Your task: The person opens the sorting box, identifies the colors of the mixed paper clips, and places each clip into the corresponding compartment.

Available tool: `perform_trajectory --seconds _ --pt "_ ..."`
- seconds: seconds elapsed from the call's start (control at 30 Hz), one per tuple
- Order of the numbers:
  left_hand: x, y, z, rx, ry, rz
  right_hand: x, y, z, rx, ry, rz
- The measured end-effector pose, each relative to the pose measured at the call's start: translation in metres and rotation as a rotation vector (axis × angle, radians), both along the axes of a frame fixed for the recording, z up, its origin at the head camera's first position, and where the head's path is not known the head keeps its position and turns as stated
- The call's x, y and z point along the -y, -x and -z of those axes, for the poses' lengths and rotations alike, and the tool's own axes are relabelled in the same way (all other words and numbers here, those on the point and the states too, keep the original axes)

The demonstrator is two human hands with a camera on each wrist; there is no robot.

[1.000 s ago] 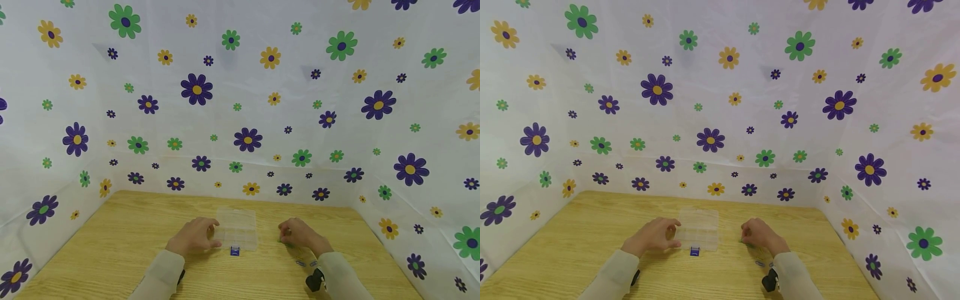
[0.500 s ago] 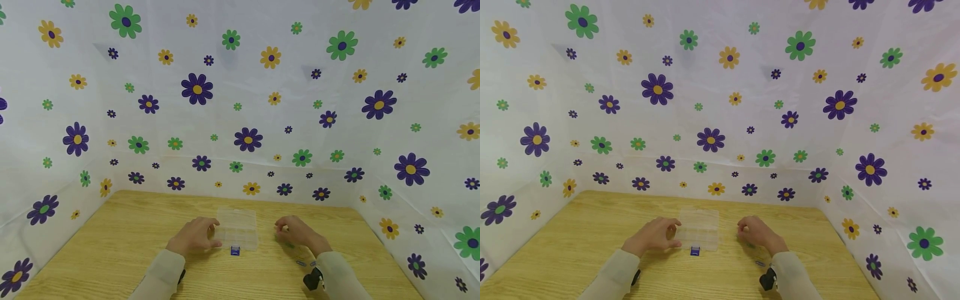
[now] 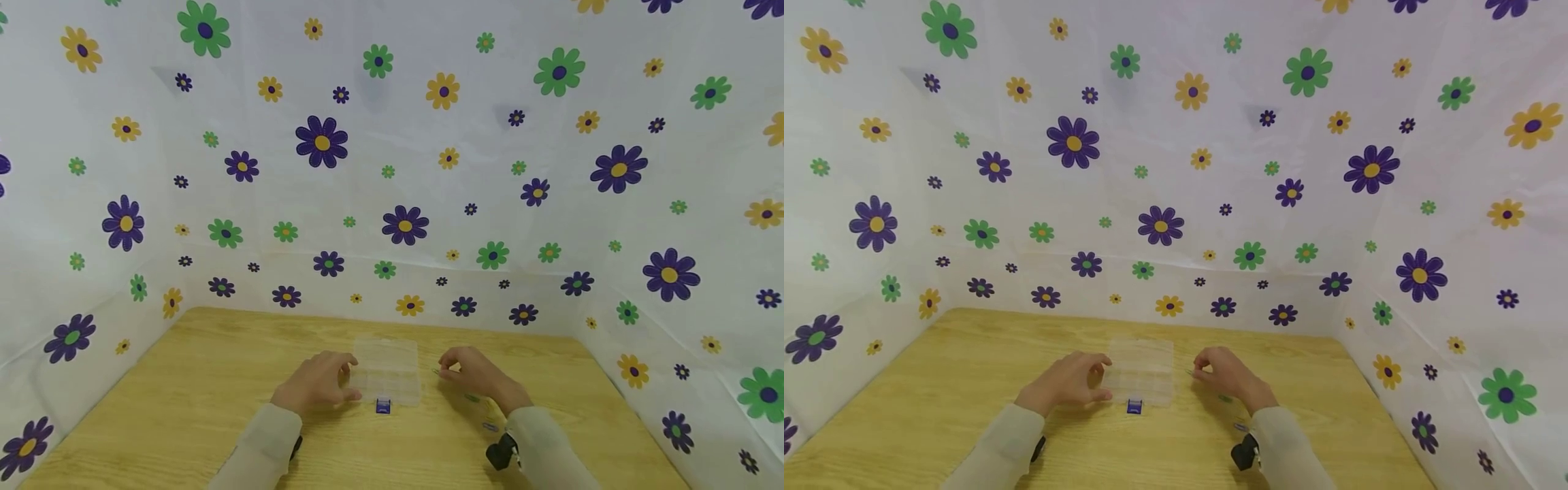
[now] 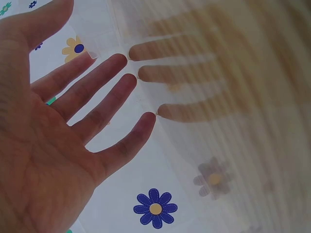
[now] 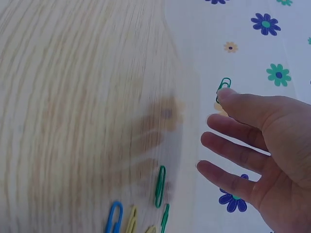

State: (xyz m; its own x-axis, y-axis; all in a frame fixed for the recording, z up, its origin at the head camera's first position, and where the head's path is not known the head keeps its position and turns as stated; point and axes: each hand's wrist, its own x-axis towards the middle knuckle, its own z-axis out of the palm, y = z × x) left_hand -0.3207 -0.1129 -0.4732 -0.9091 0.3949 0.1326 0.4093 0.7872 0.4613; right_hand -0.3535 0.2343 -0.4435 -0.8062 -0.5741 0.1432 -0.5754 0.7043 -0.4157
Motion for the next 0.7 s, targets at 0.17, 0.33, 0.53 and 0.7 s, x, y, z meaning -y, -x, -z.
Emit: perform_trajectory --seconds 0.17,0.33,0.53,0.7 --pt "0.000 0.002 -0.001 -0.003 0.004 -0.007 0.008 0.000 -0.004 -0.020 -0.010 -0.022" --pt "0.000 0.003 0.001 0.001 0.004 -0.007 0.012 -0.001 -0.003 -0.056 -0.024 -0.046" --pt "-0.001 0.000 0.000 0.010 0.003 -0.007 0.020 -0.001 -0.002 -0.081 -0.020 -0.077" --pt "-0.001 -0.002 -0.002 0.017 0.006 -0.010 0.027 -0.002 -0.004 -0.078 -0.031 -0.077"
